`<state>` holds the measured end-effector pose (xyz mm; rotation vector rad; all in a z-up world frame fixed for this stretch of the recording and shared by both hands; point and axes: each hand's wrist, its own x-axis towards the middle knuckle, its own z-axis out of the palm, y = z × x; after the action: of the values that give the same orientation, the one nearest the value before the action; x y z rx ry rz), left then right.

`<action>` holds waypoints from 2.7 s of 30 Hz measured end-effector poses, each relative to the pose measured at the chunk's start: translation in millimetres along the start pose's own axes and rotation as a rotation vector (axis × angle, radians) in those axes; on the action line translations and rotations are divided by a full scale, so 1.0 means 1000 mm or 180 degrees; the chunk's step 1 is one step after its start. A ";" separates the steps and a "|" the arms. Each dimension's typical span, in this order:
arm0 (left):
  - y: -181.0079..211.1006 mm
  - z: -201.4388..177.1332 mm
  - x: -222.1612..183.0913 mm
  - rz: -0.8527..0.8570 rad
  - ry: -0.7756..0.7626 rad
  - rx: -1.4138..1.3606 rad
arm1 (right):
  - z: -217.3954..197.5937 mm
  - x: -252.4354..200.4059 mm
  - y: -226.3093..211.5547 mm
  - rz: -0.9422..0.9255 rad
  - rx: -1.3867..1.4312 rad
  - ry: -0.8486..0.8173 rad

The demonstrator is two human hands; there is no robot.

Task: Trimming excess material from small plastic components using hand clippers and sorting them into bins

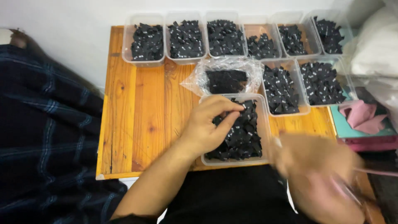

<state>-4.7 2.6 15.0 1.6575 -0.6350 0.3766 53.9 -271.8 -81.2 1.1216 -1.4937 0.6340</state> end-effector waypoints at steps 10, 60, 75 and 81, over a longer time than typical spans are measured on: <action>-0.010 0.007 0.000 0.0189 0.0528 -0.0341 | -0.075 0.137 0.116 0.3033 -0.2503 0.0733; -0.029 0.006 -0.009 -0.0474 0.1253 -0.1448 | -0.106 0.088 0.080 0.3749 -0.7413 0.4529; -0.022 -0.006 -0.001 -0.0022 0.1465 -0.0901 | -0.127 0.092 0.069 0.3435 -0.7292 0.5392; -0.020 -0.006 0.001 -0.0063 0.1427 -0.0922 | -0.139 0.098 0.056 0.3368 -0.7001 0.5778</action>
<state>8.9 10.0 1.2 1.2466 -0.3176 0.5914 70.7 -158.9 56.4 -1.7107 -0.1385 0.0718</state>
